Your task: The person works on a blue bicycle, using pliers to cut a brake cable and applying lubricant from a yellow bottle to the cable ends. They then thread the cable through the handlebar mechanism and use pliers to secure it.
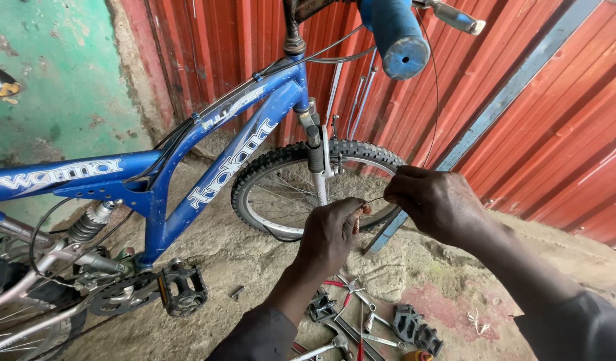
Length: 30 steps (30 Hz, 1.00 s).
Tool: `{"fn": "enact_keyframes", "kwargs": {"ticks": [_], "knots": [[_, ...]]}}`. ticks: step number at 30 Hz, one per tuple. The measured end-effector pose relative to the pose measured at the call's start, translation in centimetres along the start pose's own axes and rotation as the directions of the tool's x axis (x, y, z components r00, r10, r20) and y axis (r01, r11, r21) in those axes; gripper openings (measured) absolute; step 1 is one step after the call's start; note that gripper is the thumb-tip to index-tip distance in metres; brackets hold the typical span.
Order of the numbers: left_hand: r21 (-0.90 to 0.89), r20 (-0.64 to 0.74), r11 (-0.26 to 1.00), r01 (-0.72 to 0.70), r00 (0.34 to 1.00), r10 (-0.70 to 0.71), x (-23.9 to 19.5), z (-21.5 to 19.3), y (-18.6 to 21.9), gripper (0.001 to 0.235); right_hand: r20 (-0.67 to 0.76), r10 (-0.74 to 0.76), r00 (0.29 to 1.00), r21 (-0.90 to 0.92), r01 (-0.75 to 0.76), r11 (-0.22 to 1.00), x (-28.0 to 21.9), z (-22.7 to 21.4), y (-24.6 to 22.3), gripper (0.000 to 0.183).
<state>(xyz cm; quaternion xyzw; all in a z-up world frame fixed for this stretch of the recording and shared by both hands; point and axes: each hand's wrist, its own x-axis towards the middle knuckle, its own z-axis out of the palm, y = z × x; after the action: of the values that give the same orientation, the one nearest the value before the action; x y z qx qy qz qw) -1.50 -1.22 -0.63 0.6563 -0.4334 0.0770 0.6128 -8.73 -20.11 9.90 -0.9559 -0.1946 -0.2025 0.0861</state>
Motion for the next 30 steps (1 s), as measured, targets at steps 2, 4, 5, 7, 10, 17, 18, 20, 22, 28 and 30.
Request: {"fn": "enact_keyframes", "kwargs": {"ticks": [2, 4, 5, 7, 10, 17, 18, 20, 22, 28, 30], "knots": [[-0.004, -0.017, 1.0, -0.026, 1.0, 0.026, 0.3, 0.2, -0.3, 0.023, -0.012, -0.038, 0.999, -0.069, 0.037, 0.997, 0.1, 0.6, 0.5, 0.016], [-0.02, -0.001, 1.0, 0.002, 1.0, -0.002, 0.0, 0.7, -1.8, 0.023, -0.01, -0.078, 0.997, -0.002, 0.078, 0.997, 0.2, 1.6, 0.3, 0.02], [-0.019, -0.002, 1.0, 0.005, 1.0, -0.005, -0.2, 0.6, -2.1, 0.023, -0.008, -0.079, 0.997, 0.001, 0.079, 0.997, 0.2, 1.9, 0.2, 0.02], [0.174, 0.064, 0.984, -0.038, 0.998, 0.027, -0.5, 0.7, -2.5, 0.023, 0.072, -0.133, 0.989, -0.009, 0.134, 0.991, 0.1, 2.4, 0.2, 0.019], [0.148, 0.057, 0.989, 0.006, 0.998, -0.015, 0.0, 0.0, -1.1, 0.019, 0.063, -0.11, 0.992, -0.078, 0.115, 0.99, -0.2, 1.3, 0.5, 0.013], [0.04, 0.019, 0.999, 0.034, 0.999, -0.035, 0.6, 0.0, -3.0, 0.022, 0.009, -0.118, 0.993, -0.122, 0.118, 0.986, 0.1, 2.7, 3.1, 0.024], [0.078, 0.021, 0.996, 0.046, 0.999, -0.047, 0.6, 0.1, -3.2, 0.02, 0.008, -0.161, 0.987, -0.115, 0.161, 0.98, -0.2, 3.6, 3.6, 0.023], [0.117, 0.025, 0.991, 0.057, 0.998, -0.06, 0.8, -0.1, -2.7, 0.018, 0.004, -0.202, 0.979, -0.108, 0.202, 0.974, -0.7, 4.9, 4.5, 0.022], [0.109, -0.003, 0.987, 0.115, 0.993, -0.116, 1.1, -0.8, -1.6, 0.021, -0.106, -0.269, 0.957, -0.213, 0.242, 0.947, -0.6, 5.7, 5.5, 0.018], [0.102, 0.044, 0.993, 0.052, 0.997, -0.056, 0.4, -0.9, -2.0, 0.02, -0.126, -0.025, 0.992, 0.004, 0.026, 1.0, 0.6, 0.8, 0.0, 0.011], [0.074, 0.052, 0.996, 0.044, 0.997, -0.048, 0.7, -0.6, -0.9, 0.02, -0.179, -0.019, 0.984, 0.005, 0.02, 1.0, 0.6, 0.9, -0.5, 0.011]]}}
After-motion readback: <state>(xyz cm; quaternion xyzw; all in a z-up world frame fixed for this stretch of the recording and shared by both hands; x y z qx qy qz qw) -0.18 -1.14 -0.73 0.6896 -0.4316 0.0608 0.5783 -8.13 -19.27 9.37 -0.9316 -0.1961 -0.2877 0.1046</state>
